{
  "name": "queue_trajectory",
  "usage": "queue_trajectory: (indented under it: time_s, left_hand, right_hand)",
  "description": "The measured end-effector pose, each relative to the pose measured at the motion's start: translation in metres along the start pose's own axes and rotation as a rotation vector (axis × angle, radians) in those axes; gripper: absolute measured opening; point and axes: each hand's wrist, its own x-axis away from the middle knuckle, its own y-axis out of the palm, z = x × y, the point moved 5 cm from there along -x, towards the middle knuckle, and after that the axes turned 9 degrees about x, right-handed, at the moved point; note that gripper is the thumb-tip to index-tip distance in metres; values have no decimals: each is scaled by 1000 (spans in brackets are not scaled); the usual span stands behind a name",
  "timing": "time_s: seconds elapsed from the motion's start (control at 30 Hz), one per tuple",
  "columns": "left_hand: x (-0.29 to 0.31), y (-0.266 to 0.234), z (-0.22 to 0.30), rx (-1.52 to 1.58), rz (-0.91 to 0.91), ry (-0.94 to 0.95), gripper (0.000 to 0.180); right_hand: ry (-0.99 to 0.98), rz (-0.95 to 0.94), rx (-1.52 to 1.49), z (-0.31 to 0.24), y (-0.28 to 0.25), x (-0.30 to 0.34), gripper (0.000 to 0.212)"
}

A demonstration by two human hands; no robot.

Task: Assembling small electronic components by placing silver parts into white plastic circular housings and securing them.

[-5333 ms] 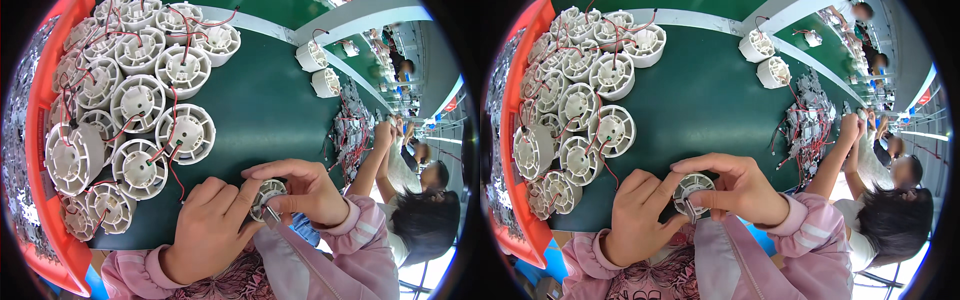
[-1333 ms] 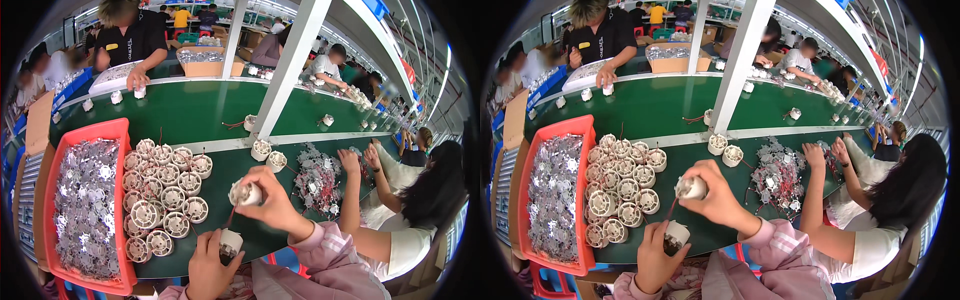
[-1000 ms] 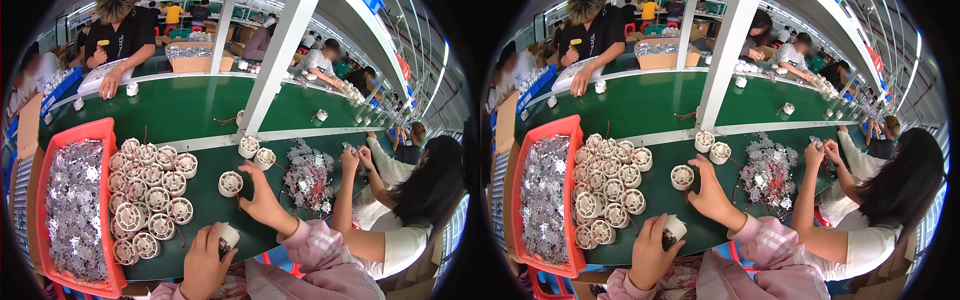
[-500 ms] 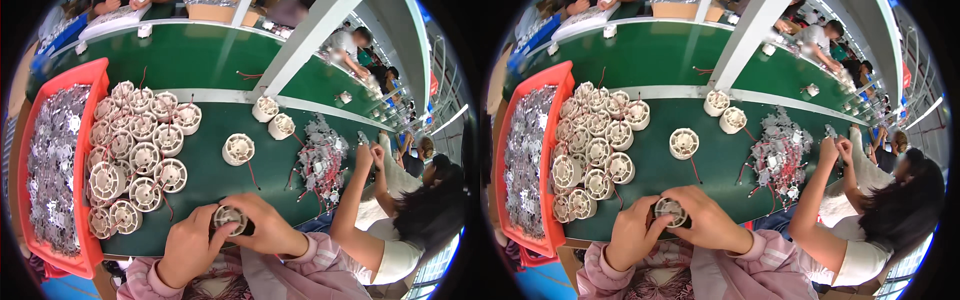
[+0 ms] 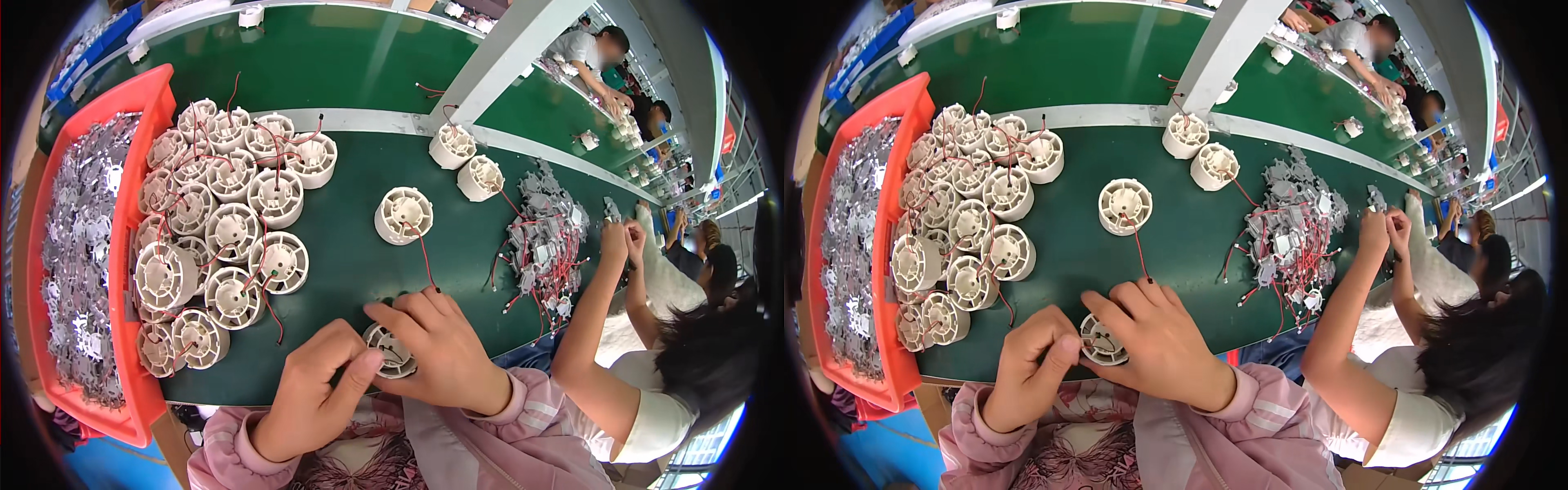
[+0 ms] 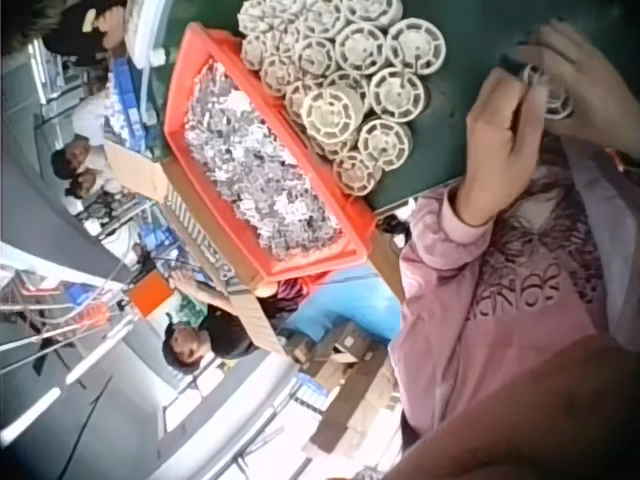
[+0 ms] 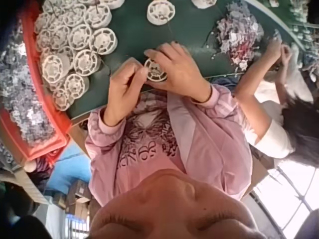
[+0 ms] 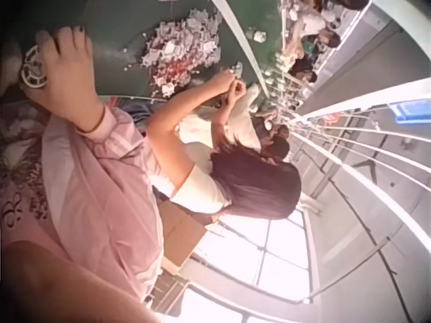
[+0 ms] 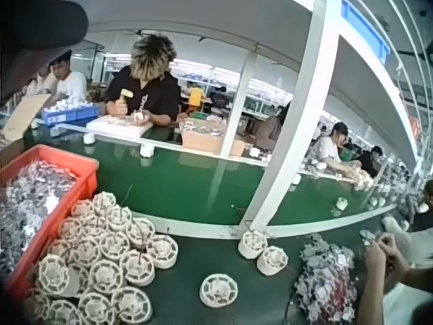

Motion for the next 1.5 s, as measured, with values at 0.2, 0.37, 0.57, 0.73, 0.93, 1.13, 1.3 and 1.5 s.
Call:
queue_trajectory:
  time_s: [0.2, 0.37, 0.57, 0.73, 0.93, 1.13, 1.3, 1.5]
  left_hand:
    - [12, -10, 4, -186, -118, -112, 20]
    - [15, -9, -2, -20, -58, -118, 21]
    - [4, -6, 4, 301, 8, -153, 26]
    - [13, -26, 3, -142, 142, -219, 23]
    - [23, -9, 10, -1208, -125, -51, 25]
    - [25, -2, 12, -1067, 53, 3, 12]
    - [19, 8, 39, -961, 317, 194, 11]
    - [23, 4, 45, -891, 147, 203, 33]
  right_hand:
    - [59, 5, 54, 10, 2, 8, 59]
    - [-15, -27, -21, 1, -2, 1, 61]
    - [-139, -130, -338, 4, 1, 6, 63]
    - [-148, -164, -471, 17, -7, 4, 61]
    - [-119, -77, -172, 12, -16, -1, 57]
    - [3, 205, -154, 16, -68, 15, 50]
    - [481, 337, 540, 88, -122, 27, 22]
    - [890, 192, 705, 204, -133, 48, 25]
